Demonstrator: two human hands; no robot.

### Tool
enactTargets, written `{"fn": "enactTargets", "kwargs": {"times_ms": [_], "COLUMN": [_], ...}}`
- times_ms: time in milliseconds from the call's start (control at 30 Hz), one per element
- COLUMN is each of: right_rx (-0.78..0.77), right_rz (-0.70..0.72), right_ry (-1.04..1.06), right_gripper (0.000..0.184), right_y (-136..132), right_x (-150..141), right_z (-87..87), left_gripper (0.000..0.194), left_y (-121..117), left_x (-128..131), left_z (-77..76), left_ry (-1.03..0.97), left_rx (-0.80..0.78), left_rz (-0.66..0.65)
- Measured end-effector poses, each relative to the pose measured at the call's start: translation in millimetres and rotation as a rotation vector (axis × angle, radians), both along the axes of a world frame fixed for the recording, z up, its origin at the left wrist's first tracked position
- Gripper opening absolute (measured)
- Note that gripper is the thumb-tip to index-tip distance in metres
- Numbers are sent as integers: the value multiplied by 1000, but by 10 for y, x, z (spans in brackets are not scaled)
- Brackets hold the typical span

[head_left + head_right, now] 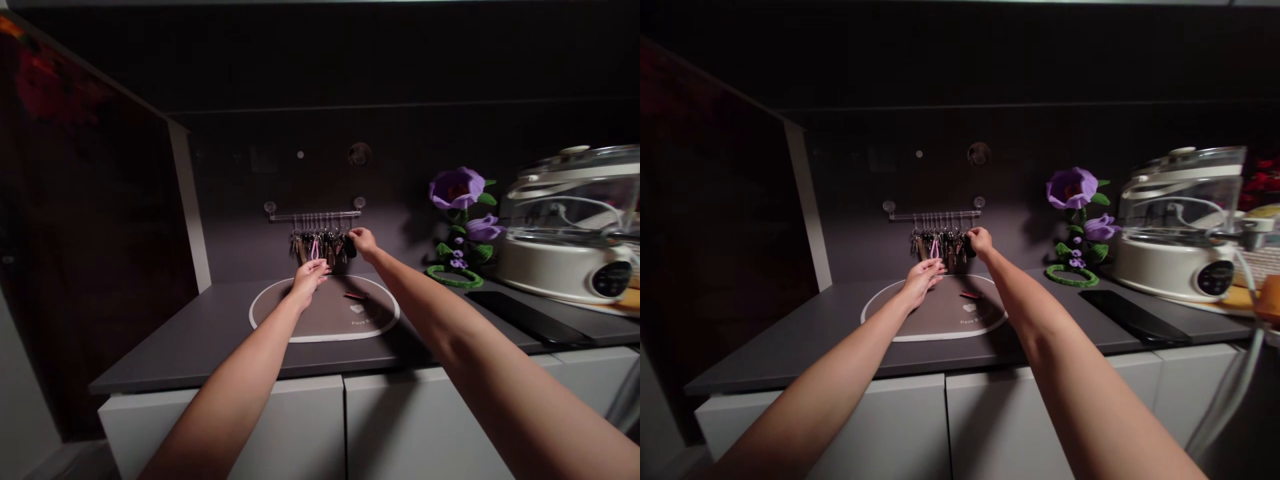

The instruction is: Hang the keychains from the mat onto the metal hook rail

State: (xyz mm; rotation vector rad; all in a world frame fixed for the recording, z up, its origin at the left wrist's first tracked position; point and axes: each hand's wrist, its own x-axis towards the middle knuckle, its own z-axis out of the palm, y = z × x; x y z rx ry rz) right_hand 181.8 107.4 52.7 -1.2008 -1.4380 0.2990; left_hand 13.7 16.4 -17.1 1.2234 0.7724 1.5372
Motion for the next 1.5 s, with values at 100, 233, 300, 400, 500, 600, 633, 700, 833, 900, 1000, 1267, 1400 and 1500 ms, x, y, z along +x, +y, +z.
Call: {"fn": "enactTargets", "kwargs": {"times_ms": [100,233,300,400,500,600,633,700,833,900,1000,1267,1400,1500], "right_rx": [14,15,-32,-121,-201,-271,-290,-332,-413,-449,-481,-273,-112,-43], "right_rz": [-18,46,165,332,367,295,255,180,144,173,225,299,354,366], "right_ry": [-23,-42,-64,-89,-147,-261,-307,-402,-544,-571,-563,-381,-380,-376], "right_gripper": [21,18,17,21,27,31,32,35,39,38,28,27,32,31], "right_y": [-109,-330,-470,-691,-881,-1027,-1069,-1147,-1255,-1268,-1242,-1177,-1164,-1169], "right_x": [36,82,115,184,271,359,385,424,452,453,449,418,401,384], "right_z": [-36,-170,-275,-455,-612,-694,-701,-690,-631,-616,-630,-708,-713,-703], "left_gripper": [21,23,24,26,27,28,28,29,28,26,22,15,14,15], "left_y": [-26,-65,-77,-78,-71,-74,-77,-80,-80,-87,-118,-187,-171,-165], "left_x": [-1,-2,-3,-5,-2,8,13,25,55,69,84,117,133,139], "left_z": [7,8,0,-20,-47,-75,-85,-106,-147,-155,-145,-111,-123,-126], "left_ry": [16,61,93,160,219,274,295,341,436,487,581,745,741,776], "left_rx": [-13,-11,-3,12,34,53,64,94,153,175,206,327,364,426], "left_rz": [-2,3,8,25,23,4,-2,-11,-23,-23,-9,77,122,154]}}
